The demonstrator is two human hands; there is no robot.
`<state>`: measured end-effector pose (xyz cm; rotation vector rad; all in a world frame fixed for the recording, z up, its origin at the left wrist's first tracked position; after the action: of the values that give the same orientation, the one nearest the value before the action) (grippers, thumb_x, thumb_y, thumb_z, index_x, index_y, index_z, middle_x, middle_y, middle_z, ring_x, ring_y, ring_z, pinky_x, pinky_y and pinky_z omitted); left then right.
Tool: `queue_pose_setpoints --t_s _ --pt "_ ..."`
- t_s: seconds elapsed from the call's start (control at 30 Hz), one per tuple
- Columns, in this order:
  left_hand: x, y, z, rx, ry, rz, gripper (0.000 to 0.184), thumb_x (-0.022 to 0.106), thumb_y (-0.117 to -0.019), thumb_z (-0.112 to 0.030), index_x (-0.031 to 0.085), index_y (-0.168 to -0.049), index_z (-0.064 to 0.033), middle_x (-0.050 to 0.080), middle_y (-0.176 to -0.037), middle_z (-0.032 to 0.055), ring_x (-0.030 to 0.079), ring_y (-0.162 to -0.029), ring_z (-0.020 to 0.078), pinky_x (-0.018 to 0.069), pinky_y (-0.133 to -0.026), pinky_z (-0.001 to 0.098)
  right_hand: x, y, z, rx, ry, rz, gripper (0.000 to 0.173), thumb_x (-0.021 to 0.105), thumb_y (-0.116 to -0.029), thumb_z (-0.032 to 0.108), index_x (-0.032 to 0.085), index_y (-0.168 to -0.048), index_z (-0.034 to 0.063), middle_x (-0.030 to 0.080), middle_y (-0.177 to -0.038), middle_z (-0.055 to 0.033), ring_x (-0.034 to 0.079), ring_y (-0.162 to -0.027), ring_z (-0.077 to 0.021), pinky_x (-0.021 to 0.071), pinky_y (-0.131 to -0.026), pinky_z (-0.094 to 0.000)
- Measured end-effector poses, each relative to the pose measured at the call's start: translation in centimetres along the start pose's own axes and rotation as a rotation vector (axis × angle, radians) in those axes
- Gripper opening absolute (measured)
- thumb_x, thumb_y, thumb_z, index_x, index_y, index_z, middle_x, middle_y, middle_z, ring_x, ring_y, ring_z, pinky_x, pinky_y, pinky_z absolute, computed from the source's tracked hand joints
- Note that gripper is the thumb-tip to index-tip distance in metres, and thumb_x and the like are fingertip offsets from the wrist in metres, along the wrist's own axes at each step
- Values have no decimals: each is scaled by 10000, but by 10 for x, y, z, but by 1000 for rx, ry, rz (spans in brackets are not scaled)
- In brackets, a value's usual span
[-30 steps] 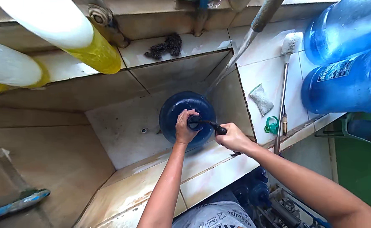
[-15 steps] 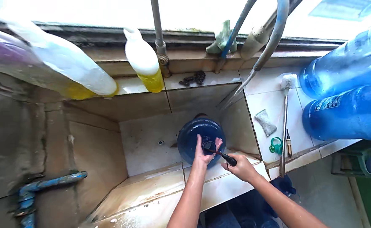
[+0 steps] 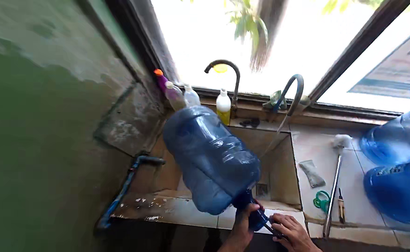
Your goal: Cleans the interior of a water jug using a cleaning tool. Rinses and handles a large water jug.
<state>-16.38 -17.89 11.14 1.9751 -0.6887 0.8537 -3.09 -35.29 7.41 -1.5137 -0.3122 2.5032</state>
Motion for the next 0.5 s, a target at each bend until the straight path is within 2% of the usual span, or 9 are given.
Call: queue_pose_setpoints --t_s 0.1,0.13,0.2,0.23,0.33,0.4,0.5 --pt "6 -10 -19 288 -207 49 310 735 -806 -115 591 -1057 -5 701 -896 89 697 -823 178 595 -775 341 21 -40 -3 27 -34 -95 295 564 -1035 402 722 -1178 198 663 -1378 -46 608 -1303 -195 502 -1072 -441" --pt "12 -16 -31 388 -264 72 313 750 -801 -126 602 -1045 3 702 -888 87 693 -819 177 591 -777 345 24 -62 3 50 -80 -151 255 610 -996 313 732 -1165 165 673 -1356 -59 623 -1278 -215 500 -1064 -470" --pt "32 -26 -59 551 -358 106 253 736 -813 -108 631 -1017 -2 703 -883 67 687 -829 163 587 -794 338 23 -113 21 149 -220 -228 305 669 -903 143 733 -1178 30 715 -1249 -131 670 -1186 -297 504 -1035 -549" --pt "43 -29 -74 615 -400 113 238 730 -816 -104 638 -1011 -3 706 -884 62 689 -831 158 588 -797 333 17 -139 31 228 -289 -229 299 674 -918 121 714 -1183 -12 730 -1175 -155 687 -1129 -311 512 -1022 -554" --pt "74 -37 -115 757 -491 77 269 728 -801 -90 632 -1029 17 704 -899 71 691 -855 158 590 -816 333 -2 -205 44 361 -385 -228 271 603 -983 140 706 -1147 -50 746 -1025 -188 729 -984 -315 569 -921 -536" --pt "90 -40 -140 840 -533 50 281 742 -792 -76 638 -1034 25 707 -906 77 693 -867 161 591 -824 335 -11 -237 48 320 -402 -280 250 573 -986 122 708 -1081 -66 736 -935 -188 728 -898 -299 579 -859 -508" --pt "116 -41 -172 951 -556 51 276 753 -779 -51 642 -1021 21 706 -899 69 692 -871 145 591 -824 324 -24 -274 58 261 -411 -394 240 558 -985 98 699 -1046 -88 723 -875 -185 721 -832 -263 584 -809 -446"
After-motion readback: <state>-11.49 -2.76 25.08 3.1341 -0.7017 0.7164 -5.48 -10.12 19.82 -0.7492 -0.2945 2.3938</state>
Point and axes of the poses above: each hand's wrist, its own y-axis away from the middle knuckle, its own x-axis out of the palm, z = x × y, the point moved 3 cm from there along -y, towards the middle knuckle
